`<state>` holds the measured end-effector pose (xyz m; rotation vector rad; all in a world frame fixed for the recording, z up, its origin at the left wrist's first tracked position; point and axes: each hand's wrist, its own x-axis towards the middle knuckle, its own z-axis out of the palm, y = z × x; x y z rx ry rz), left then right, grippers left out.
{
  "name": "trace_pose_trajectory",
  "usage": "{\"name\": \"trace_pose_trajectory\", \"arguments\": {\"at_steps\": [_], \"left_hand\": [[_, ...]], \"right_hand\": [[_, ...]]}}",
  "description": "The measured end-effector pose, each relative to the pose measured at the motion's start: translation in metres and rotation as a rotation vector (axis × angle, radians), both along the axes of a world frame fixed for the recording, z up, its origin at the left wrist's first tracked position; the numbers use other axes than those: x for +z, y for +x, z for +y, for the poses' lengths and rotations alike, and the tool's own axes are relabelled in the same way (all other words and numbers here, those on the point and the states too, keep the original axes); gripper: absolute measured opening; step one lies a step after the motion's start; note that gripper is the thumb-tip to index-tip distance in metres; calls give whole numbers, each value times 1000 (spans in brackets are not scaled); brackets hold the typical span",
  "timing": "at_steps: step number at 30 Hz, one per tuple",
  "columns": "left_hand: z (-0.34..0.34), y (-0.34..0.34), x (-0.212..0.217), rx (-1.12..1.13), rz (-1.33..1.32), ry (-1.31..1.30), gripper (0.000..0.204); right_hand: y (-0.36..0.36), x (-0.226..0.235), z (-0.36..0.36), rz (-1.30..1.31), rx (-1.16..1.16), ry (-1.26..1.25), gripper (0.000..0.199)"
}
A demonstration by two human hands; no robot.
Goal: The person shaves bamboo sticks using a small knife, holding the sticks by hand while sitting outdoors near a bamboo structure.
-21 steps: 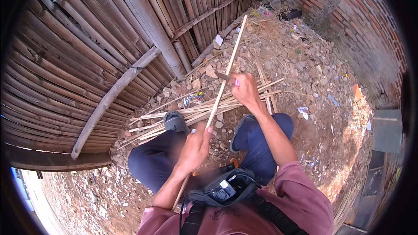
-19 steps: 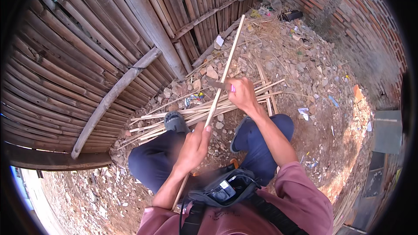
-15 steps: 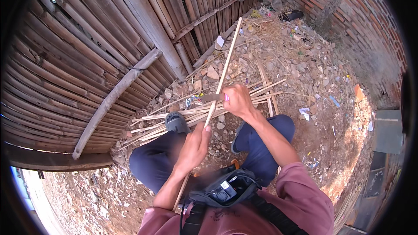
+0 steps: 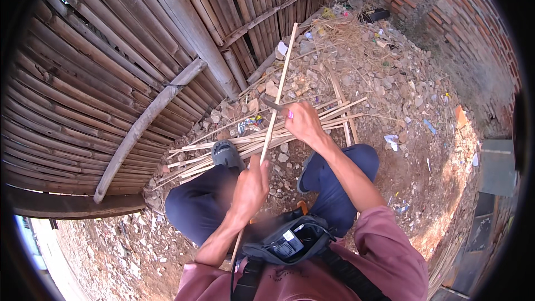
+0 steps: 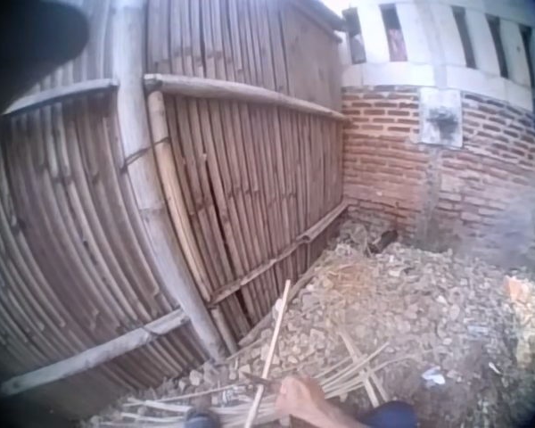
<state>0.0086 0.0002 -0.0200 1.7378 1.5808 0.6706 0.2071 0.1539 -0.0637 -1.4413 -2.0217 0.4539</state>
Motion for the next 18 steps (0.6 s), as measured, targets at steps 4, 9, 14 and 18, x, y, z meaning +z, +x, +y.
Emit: {"name": "trace_pose_trajectory", "arguments": {"at_steps": [4, 9, 14, 18], "left_hand": [[-4, -1, 4, 1, 2, 13, 22], [-8, -4, 7, 8, 18, 2, 22], [-19, -10, 5, 21, 24, -18, 24], [-21, -14, 5, 11, 52, -23, 24]], "right_hand": [[1, -1, 5, -35, 7, 60, 21], [3, -2, 11, -117, -30, -79, 21], [5, -2, 15, -130, -71, 28, 25], [5, -2, 16, -140, -86, -42, 24]]}}
